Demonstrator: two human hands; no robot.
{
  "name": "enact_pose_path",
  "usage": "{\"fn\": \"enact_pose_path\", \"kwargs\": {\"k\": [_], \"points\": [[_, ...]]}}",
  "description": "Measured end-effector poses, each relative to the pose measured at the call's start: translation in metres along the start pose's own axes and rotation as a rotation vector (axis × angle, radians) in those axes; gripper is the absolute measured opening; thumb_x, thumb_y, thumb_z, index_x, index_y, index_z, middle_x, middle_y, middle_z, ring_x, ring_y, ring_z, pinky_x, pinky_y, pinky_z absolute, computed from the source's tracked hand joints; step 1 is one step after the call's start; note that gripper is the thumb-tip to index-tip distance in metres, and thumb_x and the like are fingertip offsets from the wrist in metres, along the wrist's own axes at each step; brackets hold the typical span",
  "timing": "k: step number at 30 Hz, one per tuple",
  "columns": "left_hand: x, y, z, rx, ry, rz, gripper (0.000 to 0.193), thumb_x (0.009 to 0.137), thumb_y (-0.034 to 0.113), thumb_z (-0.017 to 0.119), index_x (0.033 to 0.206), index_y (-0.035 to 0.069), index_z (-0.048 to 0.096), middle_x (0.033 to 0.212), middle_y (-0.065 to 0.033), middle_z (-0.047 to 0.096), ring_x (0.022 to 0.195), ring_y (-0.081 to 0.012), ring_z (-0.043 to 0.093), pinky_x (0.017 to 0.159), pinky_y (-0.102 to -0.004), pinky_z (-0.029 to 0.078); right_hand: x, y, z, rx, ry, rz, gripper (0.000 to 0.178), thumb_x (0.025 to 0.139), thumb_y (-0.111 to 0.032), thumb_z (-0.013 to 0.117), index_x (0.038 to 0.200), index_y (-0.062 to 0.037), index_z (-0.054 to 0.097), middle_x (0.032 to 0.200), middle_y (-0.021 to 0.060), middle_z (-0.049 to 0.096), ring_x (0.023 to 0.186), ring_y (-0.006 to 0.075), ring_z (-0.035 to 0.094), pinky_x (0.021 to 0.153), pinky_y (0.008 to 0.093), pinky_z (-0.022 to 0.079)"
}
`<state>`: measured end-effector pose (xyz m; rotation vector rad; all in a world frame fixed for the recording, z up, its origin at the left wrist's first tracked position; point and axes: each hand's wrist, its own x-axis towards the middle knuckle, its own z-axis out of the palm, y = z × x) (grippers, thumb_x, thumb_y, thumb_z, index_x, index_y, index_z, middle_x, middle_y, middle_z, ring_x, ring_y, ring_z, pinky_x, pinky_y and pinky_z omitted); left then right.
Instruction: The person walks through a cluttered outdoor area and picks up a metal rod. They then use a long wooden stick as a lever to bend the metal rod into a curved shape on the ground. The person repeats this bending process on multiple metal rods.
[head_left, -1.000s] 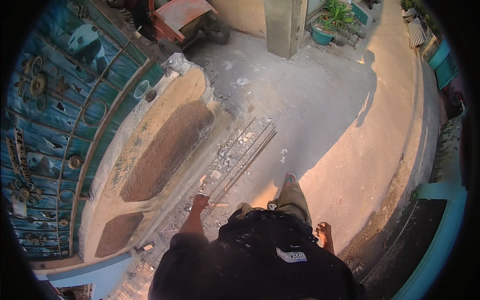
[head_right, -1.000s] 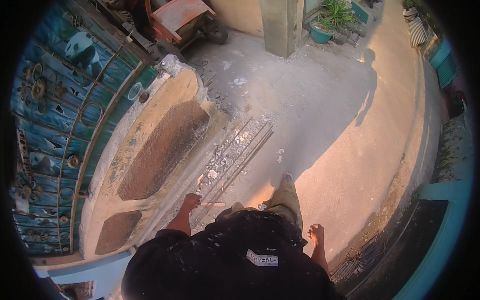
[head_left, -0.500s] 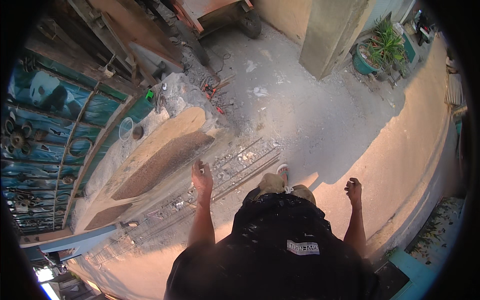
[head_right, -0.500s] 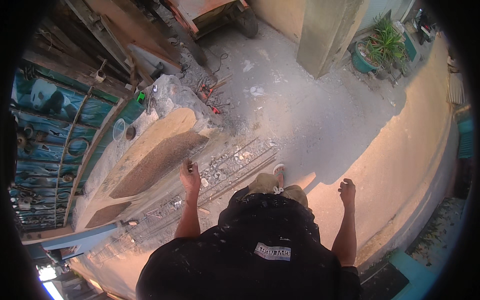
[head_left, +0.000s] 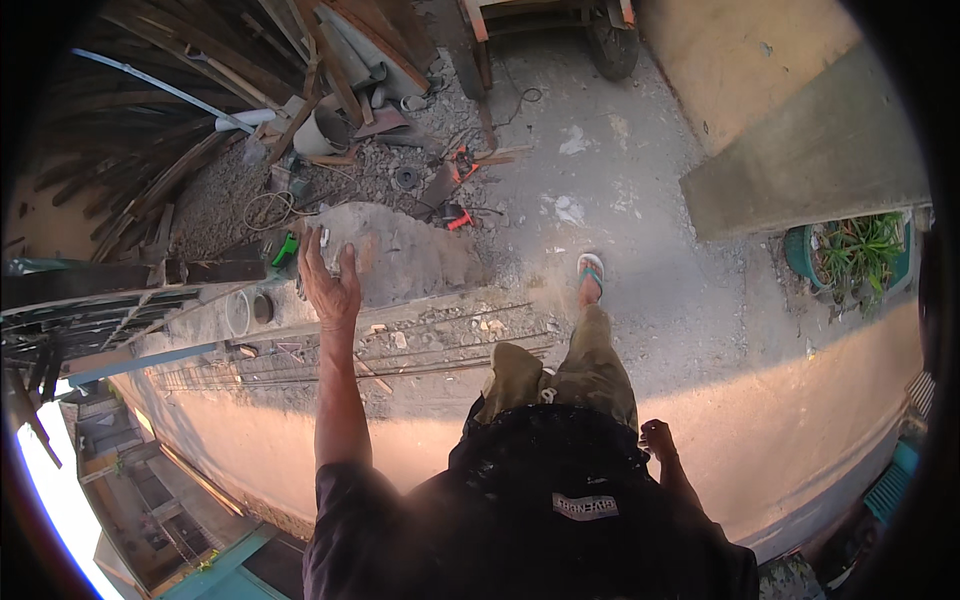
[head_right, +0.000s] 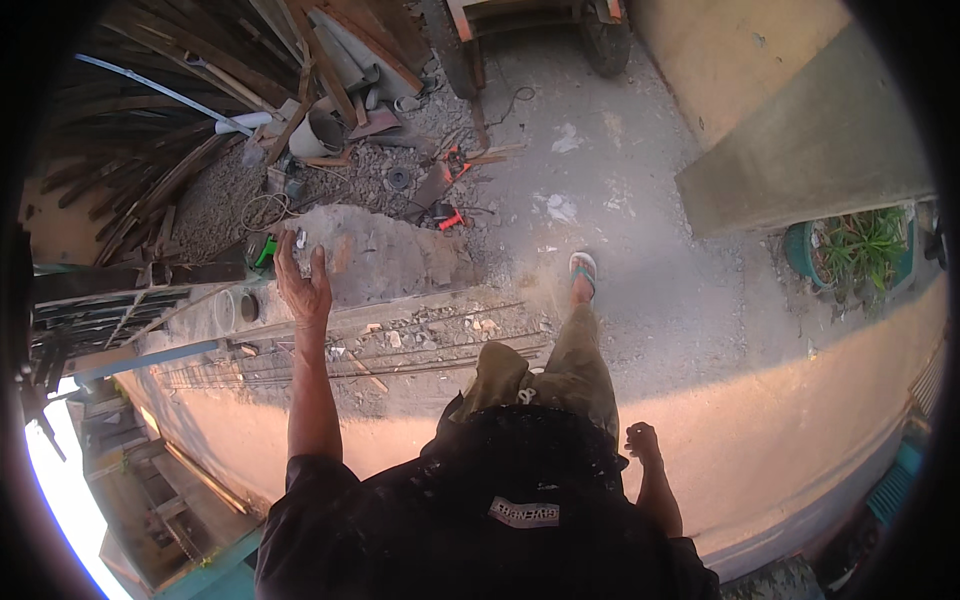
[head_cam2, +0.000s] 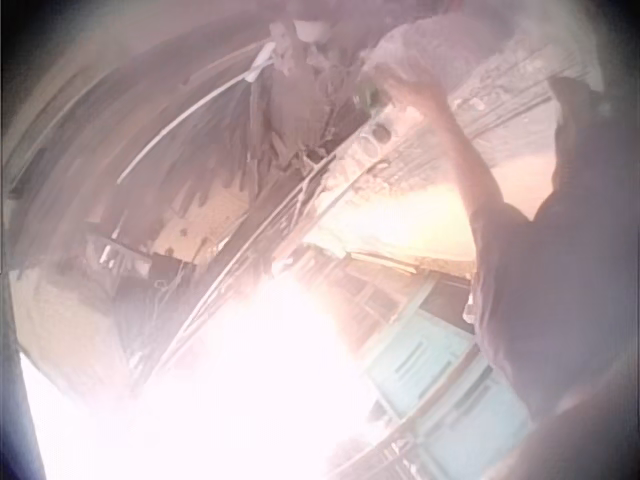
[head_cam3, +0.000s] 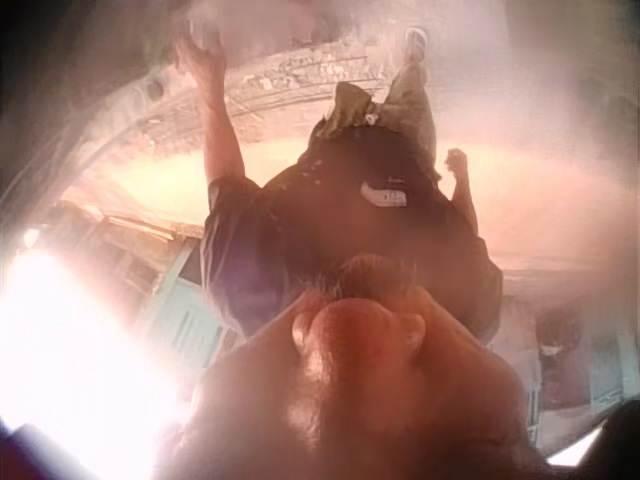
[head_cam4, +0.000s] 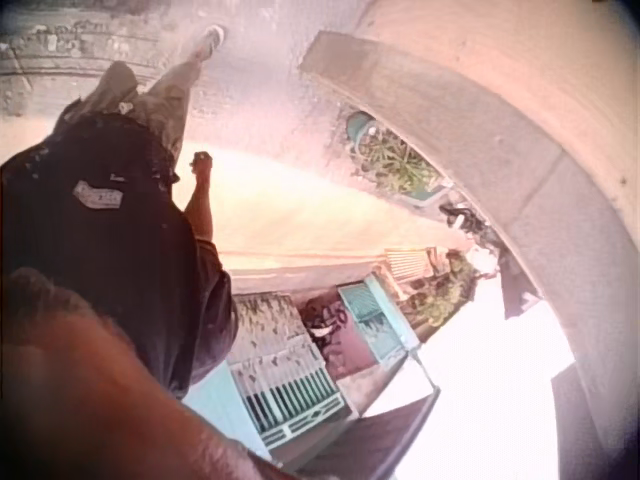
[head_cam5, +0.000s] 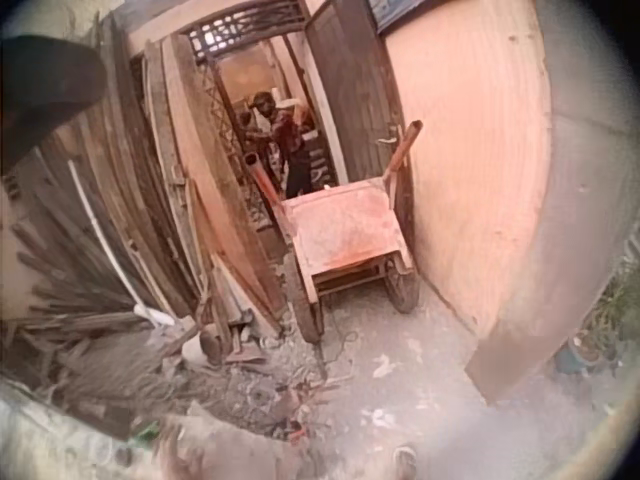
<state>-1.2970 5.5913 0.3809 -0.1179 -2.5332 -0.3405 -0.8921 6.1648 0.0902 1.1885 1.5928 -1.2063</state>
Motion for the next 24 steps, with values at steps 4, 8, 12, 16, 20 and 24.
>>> {"fn": "enact_pose_path", "kwargs": {"k": [4, 8, 12, 16, 20, 24], "points": [[0.014, 0.013, 0.018, 0.059, -0.133, -0.095, 0.06, 0.088, 0.023, 0.069, 0.136, -0.001, 0.043, 0.134, -0.0272, 0.048, 0.125, -0.043, 0.046, 0.103, -0.052, 0.038, 0.046, -0.16, -0.118, 0.071, 0.086, -0.196, 0.02, 0.091, -0.019, 0.057, 0.106, -0.007, 0.059, 0.078, 0.0068, 0.062, 0.062, 0.0169, 0.065, 0.044, 0.0292, 0.047], [0.025, 0.014, 0.039, 0.143, -0.245, -0.15, 0.064, 0.086, 0.03, 0.07, 0.136, 0.0, 0.043, 0.137, -0.0254, 0.046, 0.127, -0.0443, 0.044, 0.104, -0.0545, 0.034, 0.057, -0.341, -0.155, 0.041, 0.081, -0.358, 0.022, 0.092, -0.019, 0.055, 0.11, -0.0076, 0.06, 0.083, 0.0061, 0.063, 0.067, 0.0155, 0.066, 0.049, 0.027, 0.047], [0.024, 0.014, 0.05, 0.235, -0.292, -0.215, 0.066, 0.086, 0.036, 0.068, 0.136, 0.001, 0.042, 0.137, -0.0234, 0.046, 0.128, -0.0438, 0.043, 0.106, -0.0544, 0.031, 0.088, -0.449, -0.141, -0.087, -0.005, -0.39, 0.019, 0.092, -0.017, 0.053, 0.107, -0.0082, 0.06, 0.082, 0.0041, 0.062, 0.066, 0.0137, 0.064, 0.05, 0.0265, 0.046], [0.055, 0.02, 0.073, 0.293, -0.264, -0.218, 0.072, 0.084, 0.044, 0.067, 0.136, 0.0, 0.041, 0.135, -0.0247, 0.046, 0.127, -0.0423, 0.044, 0.105, -0.0555, 0.031, 0.146, -0.476, -0.103, -0.278, -0.122, -0.352, 0.013, 0.093, -0.015, 0.055, 0.103, -0.0096, 0.06, 0.08, 0.0042, 0.063, 0.064, 0.0149, 0.066, 0.047, 0.0277, 0.046], [0.039, 0.03, 0.066, 0.451, -0.243, -0.381, 0.076, 0.076, 0.036, 0.077, 0.133, 0.0, 0.043, 0.133, -0.023, 0.047, 0.127, -0.0382, 0.045, 0.106, -0.0553, 0.031, 0.153, -0.492, -0.074, -0.528, -0.223, -0.239, 0.012, 0.093, -0.015, 0.055, 0.103, -0.0103, 0.061, 0.079, 0.0043, 0.062, 0.063, 0.0151, 0.066, 0.047, 0.0284, 0.047], [0.051, 0.024, 0.068, 0.427, -0.245, -0.419, 0.075, 0.074, 0.032, 0.079, 0.132, 0.002, 0.043, 0.133, -0.0205, 0.048, 0.128, -0.0378, 0.046, 0.107, -0.0572, 0.029, 0.16, -0.504, -0.034, -0.653, -0.316, -0.189, 0.013, 0.092, -0.014, 0.055, 0.102, -0.008, 0.06, 0.078, 0.0057, 0.062, 0.06, 0.0161, 0.065, 0.045, 0.0299, 0.048]]}}
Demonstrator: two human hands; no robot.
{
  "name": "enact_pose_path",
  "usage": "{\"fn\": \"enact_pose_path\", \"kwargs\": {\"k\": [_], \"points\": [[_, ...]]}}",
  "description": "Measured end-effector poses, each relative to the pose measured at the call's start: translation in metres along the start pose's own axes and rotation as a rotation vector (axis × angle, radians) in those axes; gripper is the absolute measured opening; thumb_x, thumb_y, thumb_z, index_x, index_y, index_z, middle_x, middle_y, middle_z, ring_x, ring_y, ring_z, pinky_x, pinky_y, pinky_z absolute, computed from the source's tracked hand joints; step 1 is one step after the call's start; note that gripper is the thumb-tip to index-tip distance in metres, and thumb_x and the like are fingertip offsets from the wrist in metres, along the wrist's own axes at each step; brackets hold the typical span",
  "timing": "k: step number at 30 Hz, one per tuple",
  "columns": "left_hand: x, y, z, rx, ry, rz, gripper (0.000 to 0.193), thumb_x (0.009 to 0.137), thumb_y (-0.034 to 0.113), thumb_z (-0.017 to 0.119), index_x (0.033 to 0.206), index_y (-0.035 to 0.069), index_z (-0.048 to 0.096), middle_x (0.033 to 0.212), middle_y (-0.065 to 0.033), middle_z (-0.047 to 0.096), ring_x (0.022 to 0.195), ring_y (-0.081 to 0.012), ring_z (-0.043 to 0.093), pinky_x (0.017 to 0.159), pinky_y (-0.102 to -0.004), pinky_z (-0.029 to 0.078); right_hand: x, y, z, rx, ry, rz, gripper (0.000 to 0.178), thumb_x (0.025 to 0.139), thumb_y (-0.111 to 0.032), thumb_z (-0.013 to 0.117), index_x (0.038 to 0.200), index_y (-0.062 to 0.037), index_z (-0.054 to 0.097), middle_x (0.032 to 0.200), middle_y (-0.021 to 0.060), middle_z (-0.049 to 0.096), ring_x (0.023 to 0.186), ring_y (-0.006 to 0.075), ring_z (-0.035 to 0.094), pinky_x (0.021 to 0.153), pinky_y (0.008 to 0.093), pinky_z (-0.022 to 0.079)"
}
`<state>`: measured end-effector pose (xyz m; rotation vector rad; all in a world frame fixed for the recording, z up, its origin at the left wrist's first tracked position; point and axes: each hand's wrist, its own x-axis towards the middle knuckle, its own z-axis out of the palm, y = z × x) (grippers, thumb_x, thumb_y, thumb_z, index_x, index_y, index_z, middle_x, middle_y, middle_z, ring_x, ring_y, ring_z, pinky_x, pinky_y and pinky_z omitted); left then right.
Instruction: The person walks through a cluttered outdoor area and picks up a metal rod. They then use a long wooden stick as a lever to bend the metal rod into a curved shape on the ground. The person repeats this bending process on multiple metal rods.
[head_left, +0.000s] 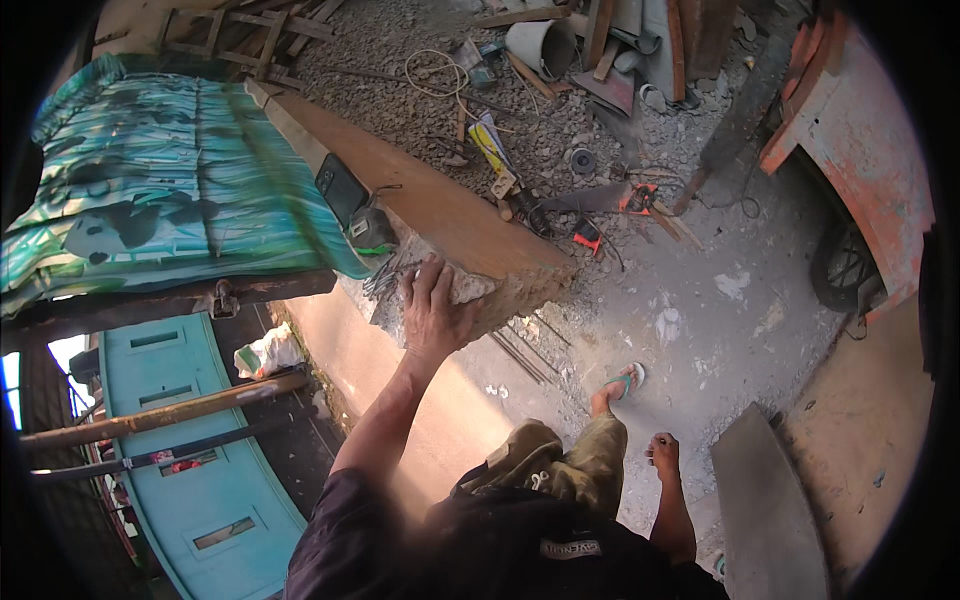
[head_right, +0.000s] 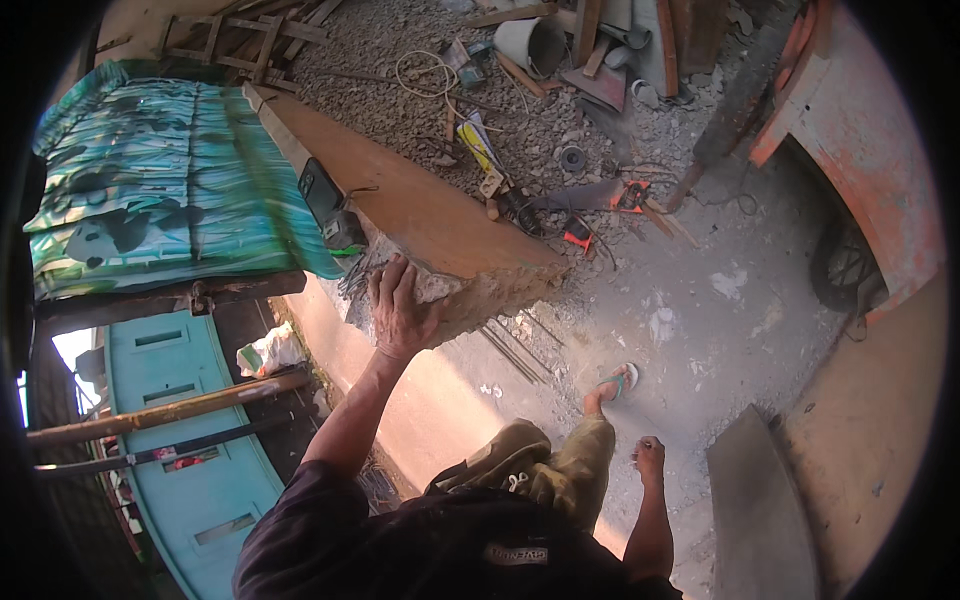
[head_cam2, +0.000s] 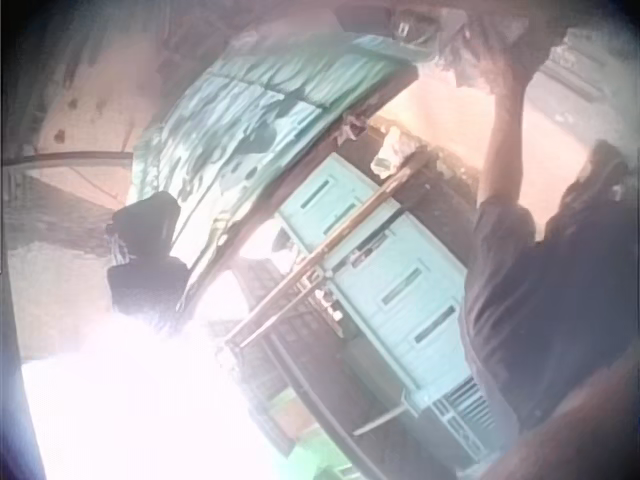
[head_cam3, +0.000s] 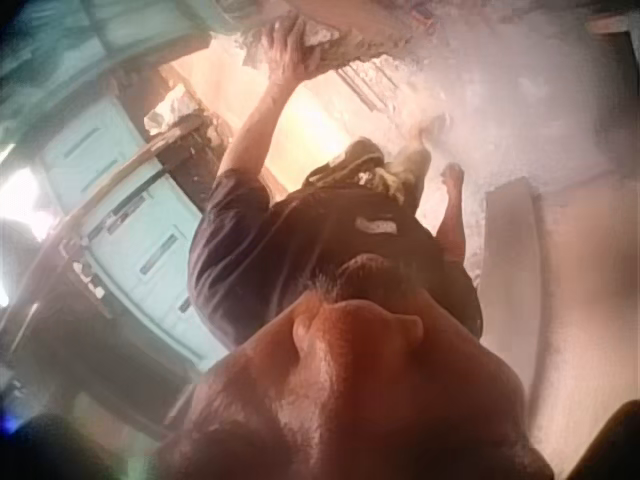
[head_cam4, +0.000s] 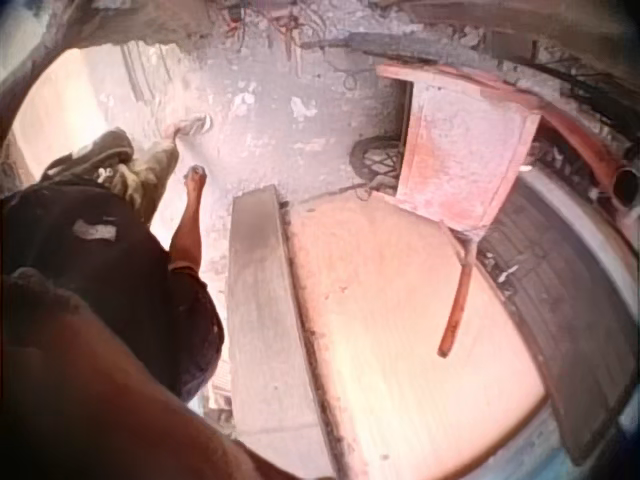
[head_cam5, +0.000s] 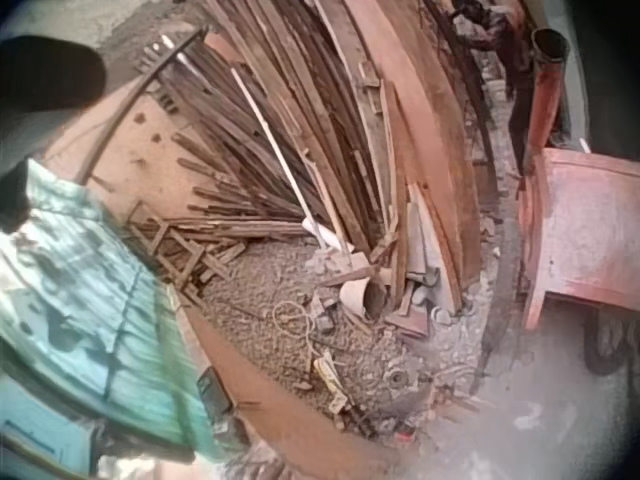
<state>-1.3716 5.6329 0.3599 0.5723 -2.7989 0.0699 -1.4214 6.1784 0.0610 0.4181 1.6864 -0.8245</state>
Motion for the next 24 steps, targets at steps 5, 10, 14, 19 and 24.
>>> {"fn": "enact_pose_path", "kwargs": {"k": [5, 10, 14, 19, 24], "points": [[-0.004, -0.008, 0.014, 0.012, -0.014, -0.033, 0.073, 0.075, 0.035, 0.078, 0.132, 0.003, 0.046, 0.136, -0.0172, 0.048, 0.133, -0.0333, 0.045, 0.11, -0.0577, 0.023, 0.078, -0.107, 0.046, -0.352, 0.063, -0.515, 0.021, 0.089, -0.01, 0.06, 0.107, 0.0003, 0.059, 0.084, 0.0119, 0.063, 0.066, 0.0201, 0.064, 0.053, 0.0331, 0.05], [-0.016, -0.01, 0.008, -0.025, -0.04, -0.081, 0.07, 0.077, 0.039, 0.075, 0.131, 0.004, 0.047, 0.14, -0.0155, 0.048, 0.135, -0.0297, 0.044, 0.112, -0.0572, 0.021, -0.1, -0.475, 0.185, -0.448, -0.151, -1.319, 0.045, 0.087, -0.013, 0.067, 0.128, -0.0004, 0.053, 0.111, 0.0169, 0.06, 0.097, 0.0268, 0.06, 0.084, 0.0373, 0.048], [-0.017, -0.011, 0.001, -0.024, -0.085, -0.096, 0.07, 0.078, 0.044, 0.072, 0.132, 0.004, 0.049, 0.141, -0.0156, 0.047, 0.136, -0.0281, 0.042, 0.111, -0.0582, 0.021, -0.205, -0.59, 0.29, -0.819, -0.41, -1.728, 0.07, 0.078, -0.024, 0.072, 0.14, -0.0079, 0.045, 0.129, 0.0241, 0.051, 0.124, 0.0385, 0.05, 0.102, 0.0456, 0.042], [-0.012, -0.007, 0.0, -0.054, -0.065, -0.067, 0.073, 0.08, 0.046, 0.068, 0.137, 0.006, 0.047, 0.143, -0.0153, 0.045, 0.138, -0.0263, 0.04, 0.111, -0.0595, 0.02, -0.213, -0.607, 0.353, -1.253, -0.213, -1.782, 0.08, 0.069, -0.029, 0.075, 0.141, -0.0092, 0.046, 0.133, 0.0223, 0.048, 0.129, 0.0388, 0.043, 0.104, 0.0492, 0.04], [-0.017, -0.01, -0.003, -0.061, -0.087, -0.068, 0.075, 0.083, 0.05, 0.065, 0.139, 0.005, 0.044, 0.144, -0.0158, 0.043, 0.14, -0.0268, 0.036, 0.111, -0.0591, 0.02, -0.211, -0.601, 0.367, -1.167, -0.247, -1.809, 0.077, 0.065, -0.028, 0.076, 0.135, -0.0074, 0.05, 0.128, 0.0212, 0.05, 0.124, 0.0383, 0.046, 0.104, 0.048, 0.039]]}}
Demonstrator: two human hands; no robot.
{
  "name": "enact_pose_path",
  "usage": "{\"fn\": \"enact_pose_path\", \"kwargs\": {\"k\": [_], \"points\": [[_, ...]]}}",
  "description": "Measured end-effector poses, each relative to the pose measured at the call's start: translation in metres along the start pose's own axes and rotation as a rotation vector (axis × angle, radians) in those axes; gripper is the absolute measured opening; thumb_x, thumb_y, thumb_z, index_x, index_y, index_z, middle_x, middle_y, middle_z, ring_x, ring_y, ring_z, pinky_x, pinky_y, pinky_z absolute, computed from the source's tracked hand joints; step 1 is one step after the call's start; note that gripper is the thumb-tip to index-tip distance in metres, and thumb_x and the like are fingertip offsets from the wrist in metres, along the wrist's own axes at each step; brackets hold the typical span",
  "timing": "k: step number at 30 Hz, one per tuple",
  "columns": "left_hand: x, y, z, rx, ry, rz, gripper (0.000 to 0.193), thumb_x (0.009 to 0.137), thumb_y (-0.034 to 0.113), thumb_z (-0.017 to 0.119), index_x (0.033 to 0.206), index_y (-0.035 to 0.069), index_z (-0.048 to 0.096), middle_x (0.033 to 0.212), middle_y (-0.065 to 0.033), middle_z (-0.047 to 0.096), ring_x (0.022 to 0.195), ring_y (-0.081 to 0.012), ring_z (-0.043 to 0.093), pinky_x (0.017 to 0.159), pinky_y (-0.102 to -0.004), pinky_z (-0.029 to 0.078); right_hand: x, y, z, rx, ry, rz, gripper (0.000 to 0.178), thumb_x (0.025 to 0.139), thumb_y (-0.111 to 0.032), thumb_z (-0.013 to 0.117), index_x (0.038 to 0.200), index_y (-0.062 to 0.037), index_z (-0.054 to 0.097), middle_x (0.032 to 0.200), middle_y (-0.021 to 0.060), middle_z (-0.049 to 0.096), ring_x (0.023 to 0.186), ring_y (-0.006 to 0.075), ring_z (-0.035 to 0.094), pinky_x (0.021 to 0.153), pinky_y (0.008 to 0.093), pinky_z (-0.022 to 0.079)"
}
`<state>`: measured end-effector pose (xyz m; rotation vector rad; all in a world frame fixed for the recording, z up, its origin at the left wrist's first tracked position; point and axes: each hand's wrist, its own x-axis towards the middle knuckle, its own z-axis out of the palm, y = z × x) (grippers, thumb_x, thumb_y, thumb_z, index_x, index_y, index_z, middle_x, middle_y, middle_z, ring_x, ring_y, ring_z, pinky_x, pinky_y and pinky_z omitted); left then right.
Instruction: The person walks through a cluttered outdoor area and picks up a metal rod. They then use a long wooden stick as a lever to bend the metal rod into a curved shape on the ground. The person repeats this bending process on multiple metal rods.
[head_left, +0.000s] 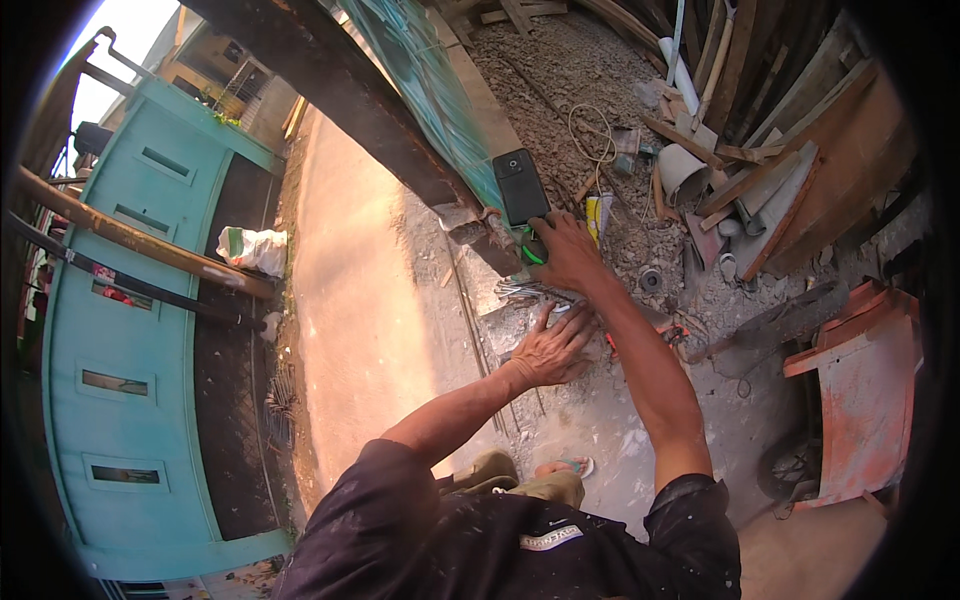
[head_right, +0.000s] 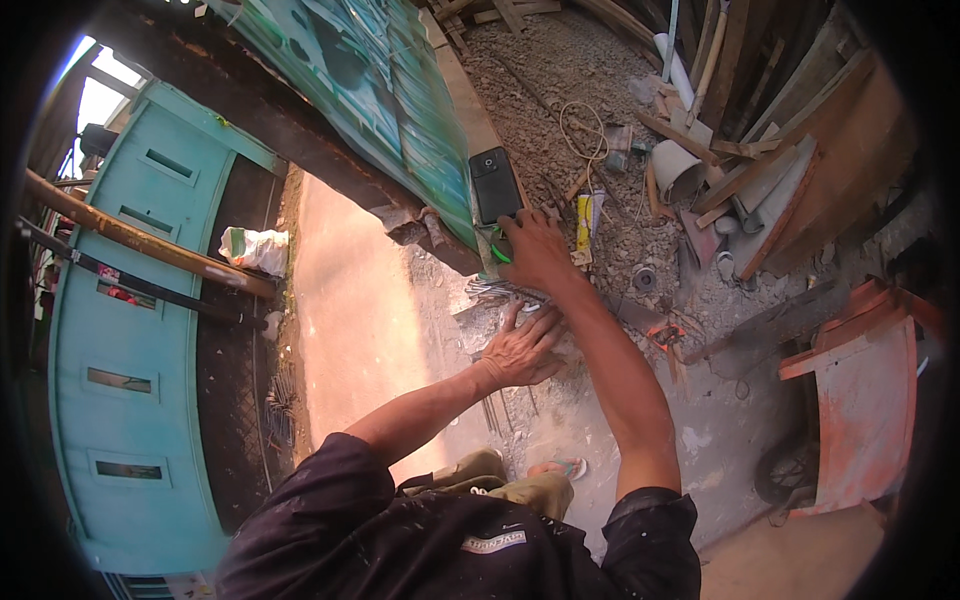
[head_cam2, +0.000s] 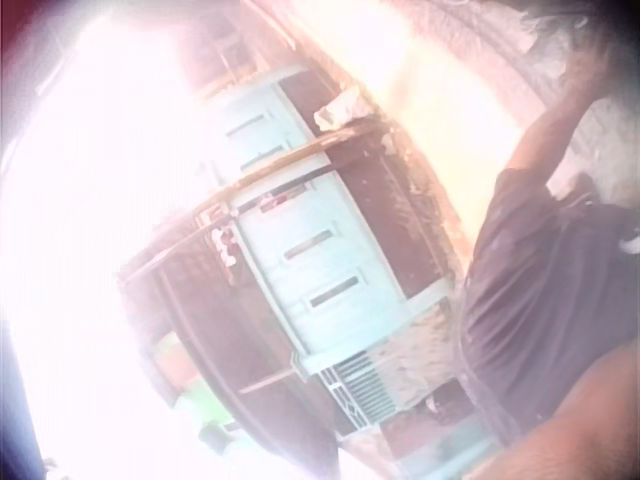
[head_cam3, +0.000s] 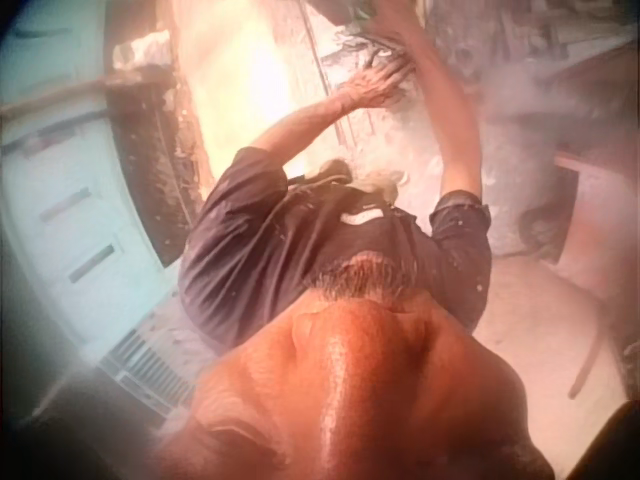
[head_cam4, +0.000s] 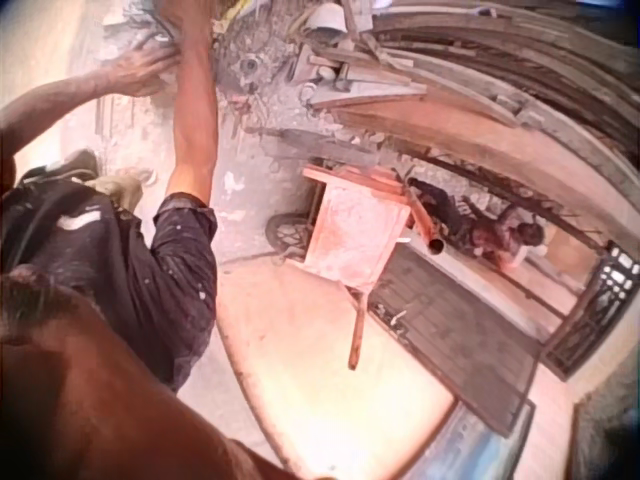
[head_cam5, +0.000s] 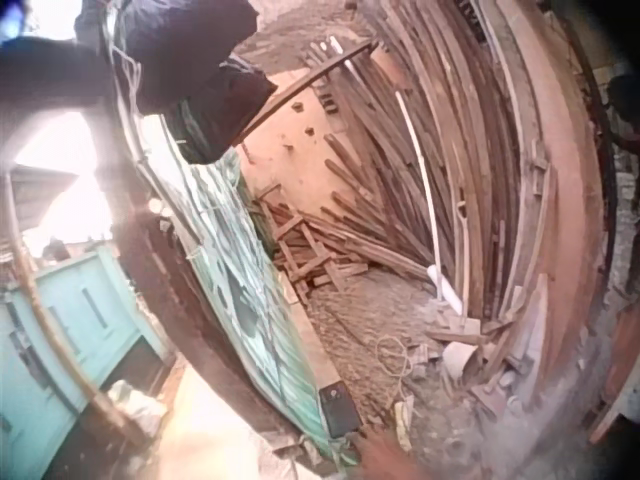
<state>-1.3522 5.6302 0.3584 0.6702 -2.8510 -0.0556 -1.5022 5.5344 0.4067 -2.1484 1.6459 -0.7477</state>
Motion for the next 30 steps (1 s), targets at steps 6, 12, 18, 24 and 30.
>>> {"fn": "enact_pose_path", "kwargs": {"k": [6, 12, 18, 24, 30], "points": [[-0.004, -0.003, -0.001, -0.068, 0.036, 0.025, 0.078, 0.079, 0.049, 0.067, 0.139, 0.005, 0.043, 0.146, -0.0174, 0.04, 0.142, -0.0294, 0.032, 0.113, -0.0598, 0.019, -0.017, -0.011, -0.012, 0.333, 0.276, 0.122, 0.069, 0.069, -0.025, 0.076, 0.129, -0.0029, 0.05, 0.121, 0.0203, 0.053, 0.113, 0.036, 0.053, 0.098, 0.0433, 0.043], [-0.013, -0.011, 0.003, -0.166, 0.109, 0.076, 0.078, 0.079, 0.047, 0.068, 0.138, 0.003, 0.042, 0.145, -0.0188, 0.039, 0.143, -0.0304, 0.028, 0.115, -0.0605, 0.014, -0.12, 0.008, 0.004, 0.87, 0.811, 0.353, 0.049, 0.085, -0.022, 0.066, 0.126, -0.0023, 0.048, 0.117, 0.0119, 0.055, 0.104, 0.0218, 0.055, 0.09, 0.0355, 0.045], [-0.062, -0.026, -0.012, -0.397, 0.325, 0.257, 0.078, 0.079, 0.039, 0.071, 0.14, 0.004, 0.038, 0.146, -0.0191, 0.037, 0.142, -0.0331, 0.028, 0.115, -0.0598, 0.012, -0.297, -0.099, 0.066, 1.099, 1.166, 0.562, 0.049, 0.094, -0.045, 0.053, 0.127, -0.0084, 0.053, 0.106, 0.0053, 0.061, 0.092, 0.0174, 0.058, 0.073, 0.0324, 0.047], [-0.3, -0.047, -0.023, -1.119, -0.258, 0.25, 0.102, 0.073, 0.037, 0.079, 0.149, 0.003, 0.021, 0.15, -0.0236, 0.029, 0.134, -0.0427, 0.038, 0.111, -0.0465, 0.033, -0.359, -0.31, 0.227, 1.316, 1.132, 1.263, 0.049, 0.092, -0.06, 0.046, 0.1, -0.013, 0.059, 0.08, 0.0046, 0.064, 0.064, 0.0207, 0.061, 0.05, 0.0349, 0.046], [-0.435, -0.135, -0.006, -1.498, -0.503, -0.163, 0.104, 0.07, 0.045, 0.083, 0.147, 0.001, 0.028, 0.141, -0.0222, 0.043, 0.127, -0.0332, 0.047, 0.107, -0.0425, 0.038, -0.221, -0.393, 0.366, 1.531, 0.551, 1.271, 0.07, 0.097, -0.064, 0.036, 0.128, -0.0042, 0.053, 0.108, 0.0131, 0.064, 0.088, 0.0246, 0.067, 0.08, 0.0416, 0.054]]}}
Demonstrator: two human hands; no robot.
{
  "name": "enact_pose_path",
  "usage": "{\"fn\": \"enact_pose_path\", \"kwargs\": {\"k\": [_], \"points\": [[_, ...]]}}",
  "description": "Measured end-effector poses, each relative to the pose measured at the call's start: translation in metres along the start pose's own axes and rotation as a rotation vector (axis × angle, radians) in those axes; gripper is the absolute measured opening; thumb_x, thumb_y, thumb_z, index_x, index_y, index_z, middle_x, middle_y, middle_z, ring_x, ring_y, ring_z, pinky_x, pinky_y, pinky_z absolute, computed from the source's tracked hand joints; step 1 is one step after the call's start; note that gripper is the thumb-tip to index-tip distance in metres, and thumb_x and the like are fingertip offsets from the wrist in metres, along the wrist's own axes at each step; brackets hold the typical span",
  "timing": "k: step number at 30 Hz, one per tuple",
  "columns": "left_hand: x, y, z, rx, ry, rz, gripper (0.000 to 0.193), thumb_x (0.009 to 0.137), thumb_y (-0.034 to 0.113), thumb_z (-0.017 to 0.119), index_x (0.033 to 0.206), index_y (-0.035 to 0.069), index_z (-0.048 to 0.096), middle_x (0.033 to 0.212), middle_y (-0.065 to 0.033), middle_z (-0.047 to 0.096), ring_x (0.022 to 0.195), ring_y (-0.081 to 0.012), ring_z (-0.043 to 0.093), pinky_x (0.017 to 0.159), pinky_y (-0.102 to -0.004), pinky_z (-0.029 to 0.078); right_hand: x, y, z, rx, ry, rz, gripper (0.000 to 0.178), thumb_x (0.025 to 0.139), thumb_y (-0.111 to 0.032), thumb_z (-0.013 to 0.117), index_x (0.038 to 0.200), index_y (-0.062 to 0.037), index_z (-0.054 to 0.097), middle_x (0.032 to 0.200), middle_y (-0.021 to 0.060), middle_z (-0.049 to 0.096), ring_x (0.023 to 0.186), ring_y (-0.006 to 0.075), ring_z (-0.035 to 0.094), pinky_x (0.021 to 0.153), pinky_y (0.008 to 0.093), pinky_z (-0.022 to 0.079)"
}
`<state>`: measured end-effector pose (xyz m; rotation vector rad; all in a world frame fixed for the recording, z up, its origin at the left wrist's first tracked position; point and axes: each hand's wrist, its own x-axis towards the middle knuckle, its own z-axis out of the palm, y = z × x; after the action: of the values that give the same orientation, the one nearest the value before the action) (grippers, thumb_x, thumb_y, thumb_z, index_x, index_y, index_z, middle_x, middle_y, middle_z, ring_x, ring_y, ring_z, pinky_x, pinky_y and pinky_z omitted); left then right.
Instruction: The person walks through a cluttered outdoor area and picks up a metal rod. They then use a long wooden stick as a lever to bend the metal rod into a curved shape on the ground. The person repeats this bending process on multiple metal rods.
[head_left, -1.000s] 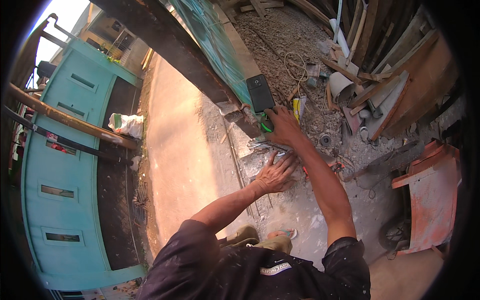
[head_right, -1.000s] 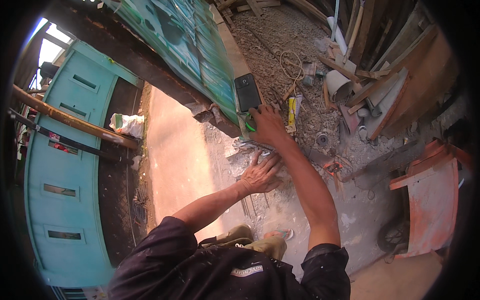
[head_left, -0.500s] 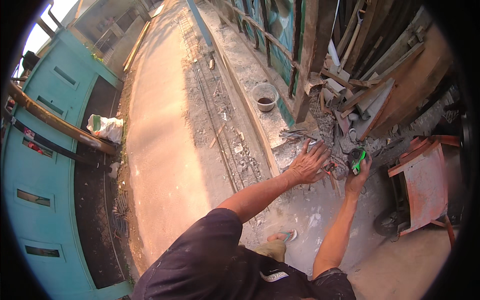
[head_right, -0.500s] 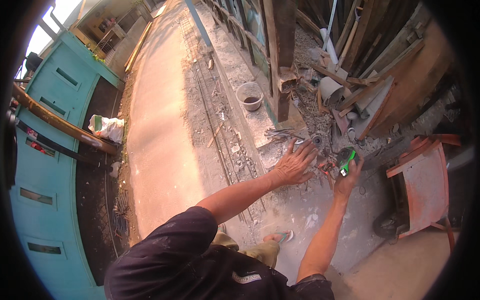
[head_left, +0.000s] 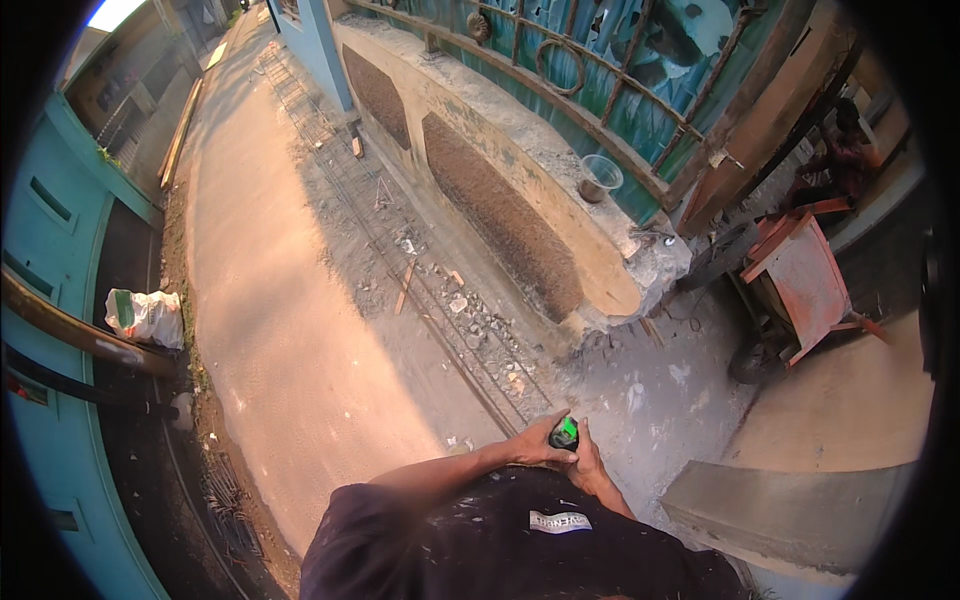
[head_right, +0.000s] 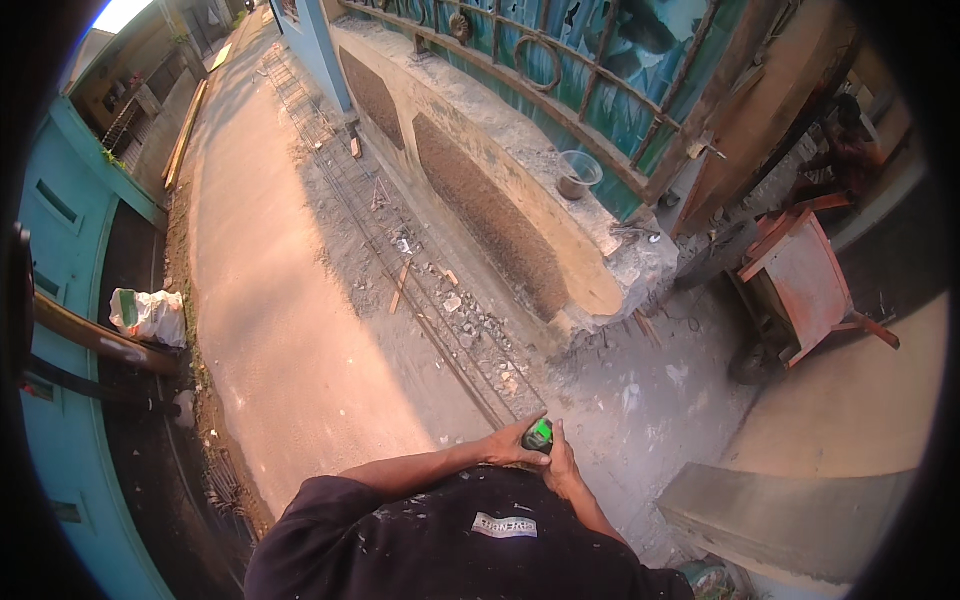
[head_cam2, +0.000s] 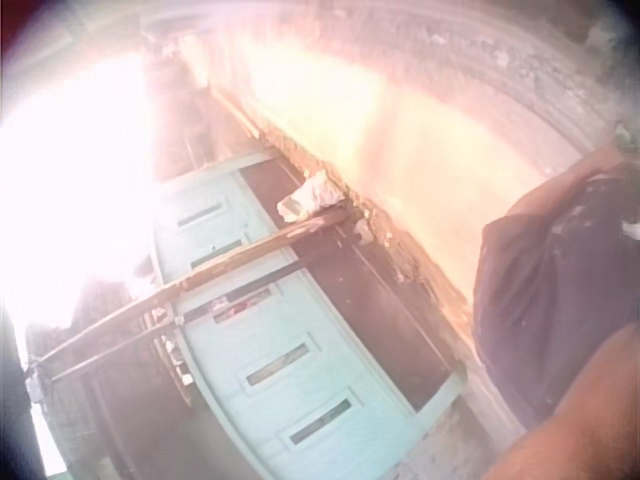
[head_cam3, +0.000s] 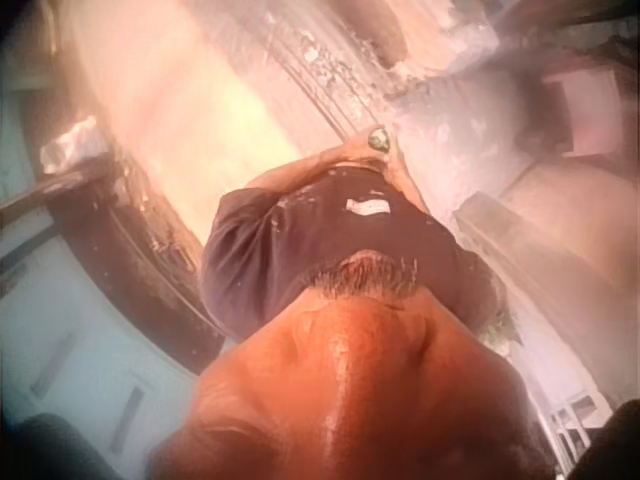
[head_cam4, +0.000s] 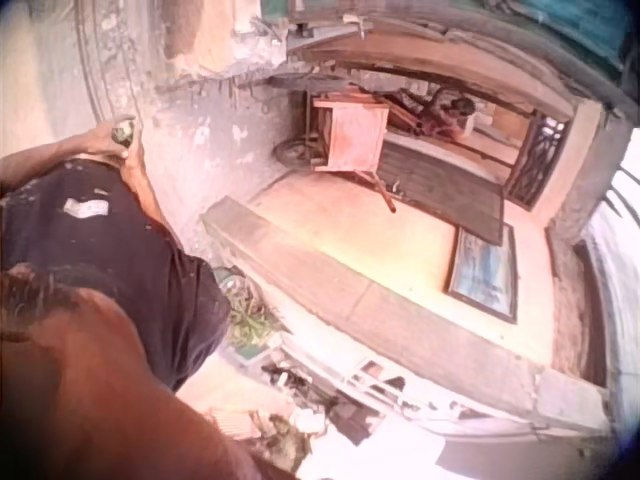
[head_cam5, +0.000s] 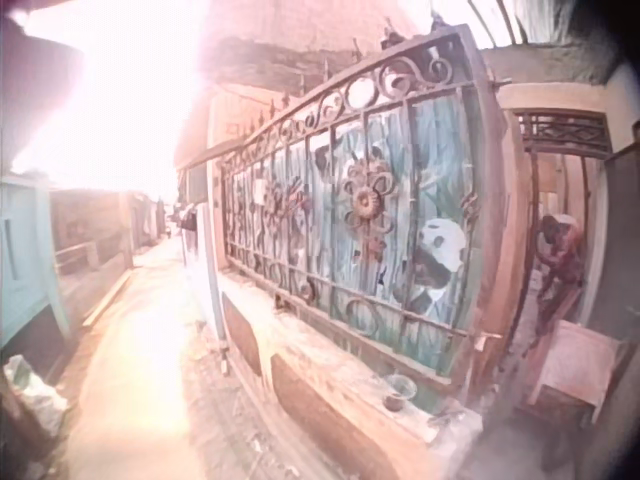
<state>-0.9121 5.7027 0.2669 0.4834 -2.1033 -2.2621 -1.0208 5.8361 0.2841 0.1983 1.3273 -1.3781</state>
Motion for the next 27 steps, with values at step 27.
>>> {"fn": "enact_pose_path", "kwargs": {"k": [27], "points": [[-0.299, 0.036, -0.517, 0.139, 1.339, -0.18, 0.107, 0.074, 0.046, 0.079, 0.151, -0.001, 0.022, 0.157, -0.0251, 0.019, 0.145, -0.0353, 0.022, 0.115, -0.0429, 0.025, 0.245, 0.046, 0.725, -0.925, -1.281, 0.592, 0.065, 0.101, -0.053, 0.038, 0.135, 0.0027, 0.044, 0.119, 0.0214, 0.059, 0.107, 0.0287, 0.061, 0.086, 0.0403, 0.053]]}}
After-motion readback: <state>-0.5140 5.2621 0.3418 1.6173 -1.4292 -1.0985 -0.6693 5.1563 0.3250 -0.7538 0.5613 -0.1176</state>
